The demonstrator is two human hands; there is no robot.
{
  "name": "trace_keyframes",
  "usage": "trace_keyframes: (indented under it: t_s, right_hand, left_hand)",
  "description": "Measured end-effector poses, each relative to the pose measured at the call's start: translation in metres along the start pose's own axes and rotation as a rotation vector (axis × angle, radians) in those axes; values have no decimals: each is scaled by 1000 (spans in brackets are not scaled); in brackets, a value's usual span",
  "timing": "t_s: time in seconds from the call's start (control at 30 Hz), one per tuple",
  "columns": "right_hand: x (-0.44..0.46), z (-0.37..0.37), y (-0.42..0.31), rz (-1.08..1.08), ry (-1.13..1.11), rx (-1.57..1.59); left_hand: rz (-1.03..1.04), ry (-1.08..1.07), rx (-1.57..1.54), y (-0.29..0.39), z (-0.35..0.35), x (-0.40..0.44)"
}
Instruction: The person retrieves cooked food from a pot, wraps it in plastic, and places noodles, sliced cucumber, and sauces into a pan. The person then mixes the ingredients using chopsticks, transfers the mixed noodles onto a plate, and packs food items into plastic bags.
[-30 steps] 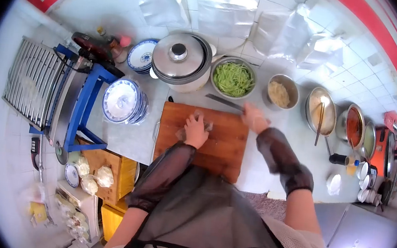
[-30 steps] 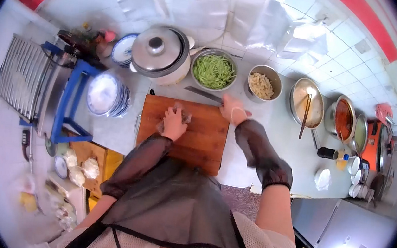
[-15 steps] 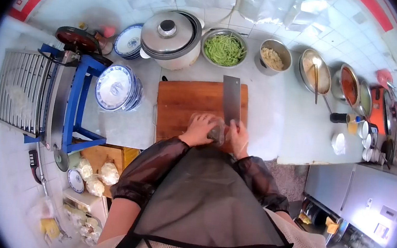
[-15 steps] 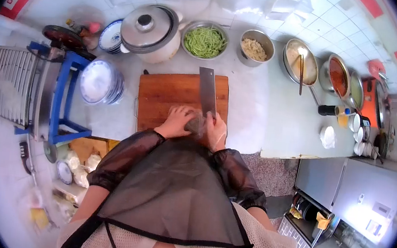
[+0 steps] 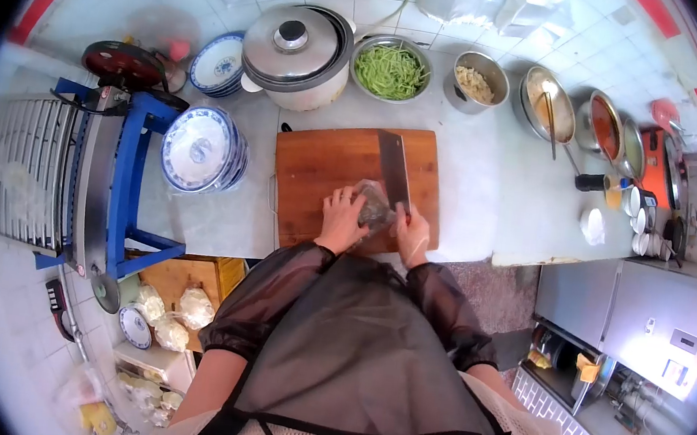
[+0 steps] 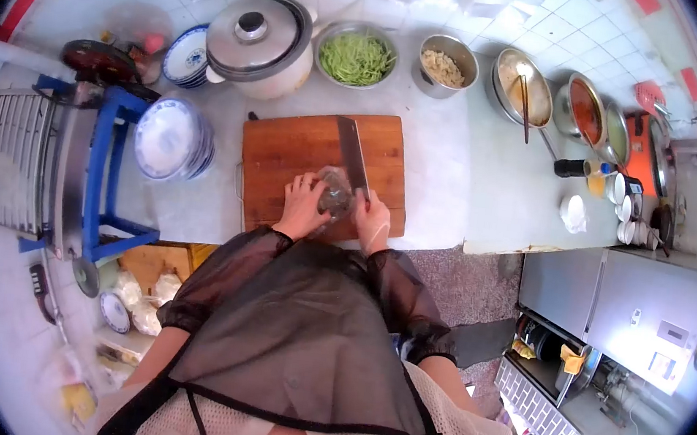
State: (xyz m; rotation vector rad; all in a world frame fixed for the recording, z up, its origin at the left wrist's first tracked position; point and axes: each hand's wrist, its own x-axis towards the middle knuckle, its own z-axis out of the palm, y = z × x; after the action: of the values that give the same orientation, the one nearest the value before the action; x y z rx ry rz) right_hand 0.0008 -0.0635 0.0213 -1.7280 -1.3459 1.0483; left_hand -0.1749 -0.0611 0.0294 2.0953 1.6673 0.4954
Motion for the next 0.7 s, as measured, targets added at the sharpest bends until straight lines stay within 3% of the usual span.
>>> trace_keyframes:
  t_s: [0.17,0.37,0.43,0.63,0.7]
  right_hand:
    - [11,-8,-5,16,-130,-79]
    - [22,3,-21,204,-232,-13]
    - [50,33,-4,-108,-148,-164]
    - [78,45,-46,-43,-197,15]
    - [83,26,-40,-195,-70,-154]
  left_hand:
    - [-55,-65,-19,3,0,2]
    - [-46,-69,-49,-2,10,1]
    - [-72,-63,-42,-2,13,3]
    - [-73,-17,-35,2,-5,-13]
    - [-79,41,-49,2,-16,-9]
